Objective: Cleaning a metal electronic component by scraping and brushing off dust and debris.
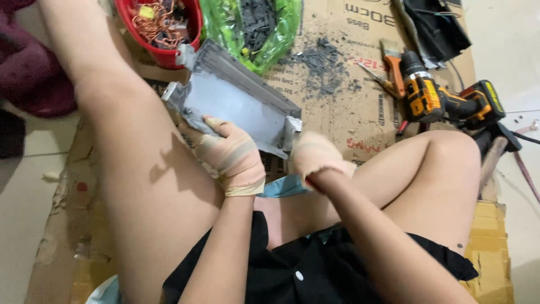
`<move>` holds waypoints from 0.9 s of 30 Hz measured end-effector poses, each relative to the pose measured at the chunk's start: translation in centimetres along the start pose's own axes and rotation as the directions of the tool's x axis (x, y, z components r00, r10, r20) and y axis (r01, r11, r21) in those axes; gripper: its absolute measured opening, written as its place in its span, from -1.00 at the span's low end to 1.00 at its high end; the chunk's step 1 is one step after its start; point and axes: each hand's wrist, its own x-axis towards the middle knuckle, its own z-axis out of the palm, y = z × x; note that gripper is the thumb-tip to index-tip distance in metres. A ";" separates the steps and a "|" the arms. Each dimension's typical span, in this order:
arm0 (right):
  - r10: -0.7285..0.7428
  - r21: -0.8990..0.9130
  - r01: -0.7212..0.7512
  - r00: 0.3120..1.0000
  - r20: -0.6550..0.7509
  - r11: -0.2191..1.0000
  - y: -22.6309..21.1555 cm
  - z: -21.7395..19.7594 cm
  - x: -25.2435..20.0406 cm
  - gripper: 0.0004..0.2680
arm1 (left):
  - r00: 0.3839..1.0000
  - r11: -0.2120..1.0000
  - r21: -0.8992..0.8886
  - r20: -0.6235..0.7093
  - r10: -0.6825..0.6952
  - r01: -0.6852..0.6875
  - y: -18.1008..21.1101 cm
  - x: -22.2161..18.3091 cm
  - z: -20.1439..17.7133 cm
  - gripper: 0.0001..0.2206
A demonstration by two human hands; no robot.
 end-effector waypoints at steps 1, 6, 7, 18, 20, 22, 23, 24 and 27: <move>-0.005 -0.008 0.005 1.000 0.004 1.000 -0.2 -0.6 0.2 -0.60 | 1.000 0.999 0.037 -0.014 -0.004 0.004 0.0 -0.1 0.0 -0.63; 0.001 -0.031 -0.001 1.000 -0.014 1.000 -1.4 -0.9 -0.8 -0.58 | 0.999 0.992 0.124 -0.009 -0.033 0.034 0.2 0.2 0.2 -0.61; 0.007 -0.032 -0.007 1.000 -0.007 0.999 -1.3 -0.5 -0.9 -0.58 | 1.000 0.996 0.088 -0.017 -0.022 0.023 0.1 0.2 0.3 -0.61; 0.024 -0.062 -0.023 1.000 0.018 0.998 -0.8 -2.5 -0.4 -0.53 | 0.999 0.999 0.006 -0.019 -0.050 0.050 -0.6 0.4 0.9 -0.60; 0.033 -0.064 -0.031 0.999 0.031 0.997 -0.7 -1.4 -0.7 -0.52 | 0.999 0.999 -0.020 -0.019 -0.031 0.030 -0.7 0.4 0.9 -0.57; 0.040 -0.065 -0.037 0.998 0.043 0.997 0.3 -0.6 -0.9 -0.51 | 0.998 0.998 -0.007 -0.009 -0.057 0.057 -1.0 0.4 0.7 -0.60; 0.047 -0.065 -0.044 0.998 0.046 0.997 0.9 -0.3 -1.0 -0.51 | 0.997 0.997 0.000 -0.002 -0.083 0.083 -1.0 0.4 0.7 -0.63; 0.041 -0.058 -0.038 0.998 0.050 0.998 1.8 0.1 -0.8 -0.51 | 0.997 0.997 0.003 -0.001 -0.074 0.074 -0.1 0.8 0.7 -0.63; -0.139 0.079 0.145 0.987 -0.081 0.986 3.6 0.7 -0.2 -0.69 | 0.993 0.992 0.055 -0.008 -0.116 0.117 1.0 1.8 0.4 -0.65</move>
